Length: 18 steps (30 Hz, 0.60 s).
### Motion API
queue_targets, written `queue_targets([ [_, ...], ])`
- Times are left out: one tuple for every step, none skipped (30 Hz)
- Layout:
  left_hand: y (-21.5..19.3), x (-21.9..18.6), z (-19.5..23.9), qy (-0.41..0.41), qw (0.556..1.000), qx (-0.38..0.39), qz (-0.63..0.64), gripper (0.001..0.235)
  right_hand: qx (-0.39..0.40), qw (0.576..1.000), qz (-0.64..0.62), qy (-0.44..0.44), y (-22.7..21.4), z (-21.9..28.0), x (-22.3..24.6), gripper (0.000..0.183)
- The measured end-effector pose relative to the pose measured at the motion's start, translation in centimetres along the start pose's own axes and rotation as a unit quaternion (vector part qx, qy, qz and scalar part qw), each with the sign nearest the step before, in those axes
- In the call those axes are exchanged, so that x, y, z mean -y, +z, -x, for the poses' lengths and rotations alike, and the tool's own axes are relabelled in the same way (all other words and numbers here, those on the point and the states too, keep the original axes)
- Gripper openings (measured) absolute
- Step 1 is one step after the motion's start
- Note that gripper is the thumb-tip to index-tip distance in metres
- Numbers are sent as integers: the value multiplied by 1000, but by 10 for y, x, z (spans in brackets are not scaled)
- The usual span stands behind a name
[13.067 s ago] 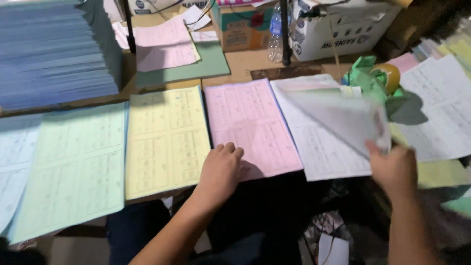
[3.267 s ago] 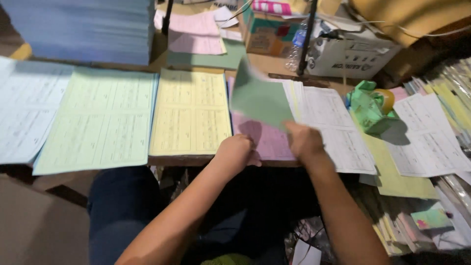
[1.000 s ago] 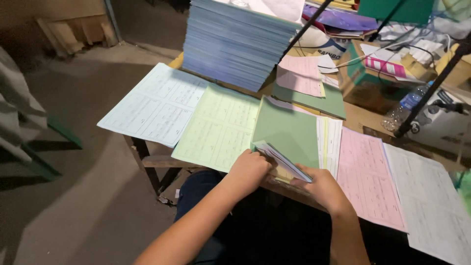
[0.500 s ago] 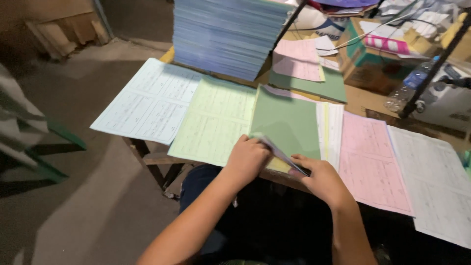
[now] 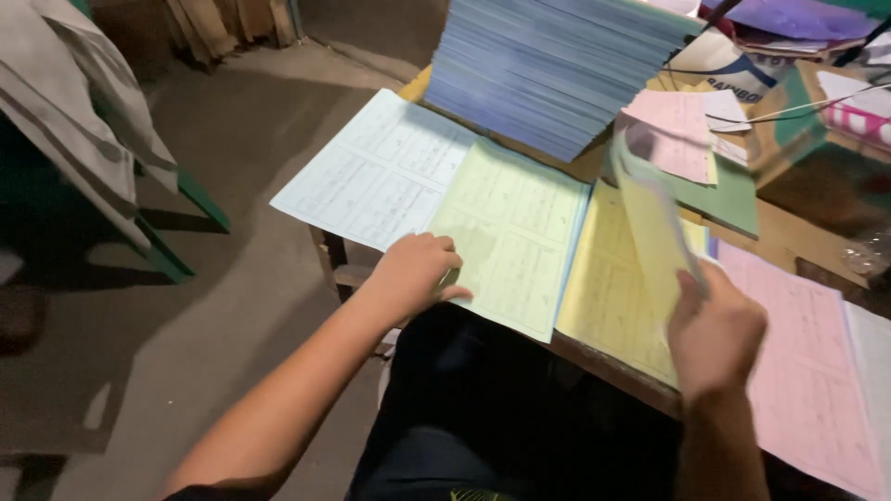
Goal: Manually collating different colored paper sheets into organized document sets
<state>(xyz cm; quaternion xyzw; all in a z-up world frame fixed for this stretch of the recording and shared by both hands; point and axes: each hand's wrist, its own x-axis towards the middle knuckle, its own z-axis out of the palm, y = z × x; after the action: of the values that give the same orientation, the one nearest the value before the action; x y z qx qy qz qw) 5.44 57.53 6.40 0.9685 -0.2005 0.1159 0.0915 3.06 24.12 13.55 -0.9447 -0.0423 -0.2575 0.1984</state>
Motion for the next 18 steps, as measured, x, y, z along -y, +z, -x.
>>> queue_targets([
  [-10,7,6,-3,997,60,55,63,-12,999,35,24,2,-6,27,26],
  [-14,7,8,-3,997,61,53,63,-12,999,33,25,37,-12,25,26],
  [-17,8,10,6,998,61,27,58,-44,993,79,-77,73,-19,23,23],
  [-19,8,12,16,998,61,4,56,-75,973,124,-178,108,-24,21,25],
  [-19,12,12,16,998,62,3,56,-75,973,123,-178,118,-19,38,25],
  [-18,16,9,16,998,57,26,52,44,982,115,-146,127,-15,55,24],
  [-18,21,7,17,997,52,50,49,162,975,105,-112,137,-11,73,24],
  [-25,19,10,16,997,50,48,49,160,975,104,-114,139,-1,78,24],
  [-32,17,12,12,996,74,44,39,182,972,90,-121,141,9,84,13],
  [-36,14,15,6,994,98,44,32,207,966,79,-130,143,19,87,13],
  [-40,16,16,3,994,96,46,32,208,966,81,-134,139,18,89,13],
  [-42,15,19,12,994,93,56,27,205,966,80,-134,135,22,90,14],
  [-45,15,21,21,993,90,66,24,202,967,79,-134,130,26,90,15],
  [-37,17,23,23,993,94,71,24,206,967,82,-130,128,31,92,15],
  [-30,19,24,36,996,70,47,21,200,968,76,-135,124,35,95,15],
  [-25,23,22,48,998,39,19,18,188,969,71,-142,121,34,98,17],
  [-18,24,20,52,998,38,20,18,186,970,73,-140,119,37,100,17],
  [-10,25,19,70,997,10,-12,15,178,968,71,-162,117,42,103,20],
])
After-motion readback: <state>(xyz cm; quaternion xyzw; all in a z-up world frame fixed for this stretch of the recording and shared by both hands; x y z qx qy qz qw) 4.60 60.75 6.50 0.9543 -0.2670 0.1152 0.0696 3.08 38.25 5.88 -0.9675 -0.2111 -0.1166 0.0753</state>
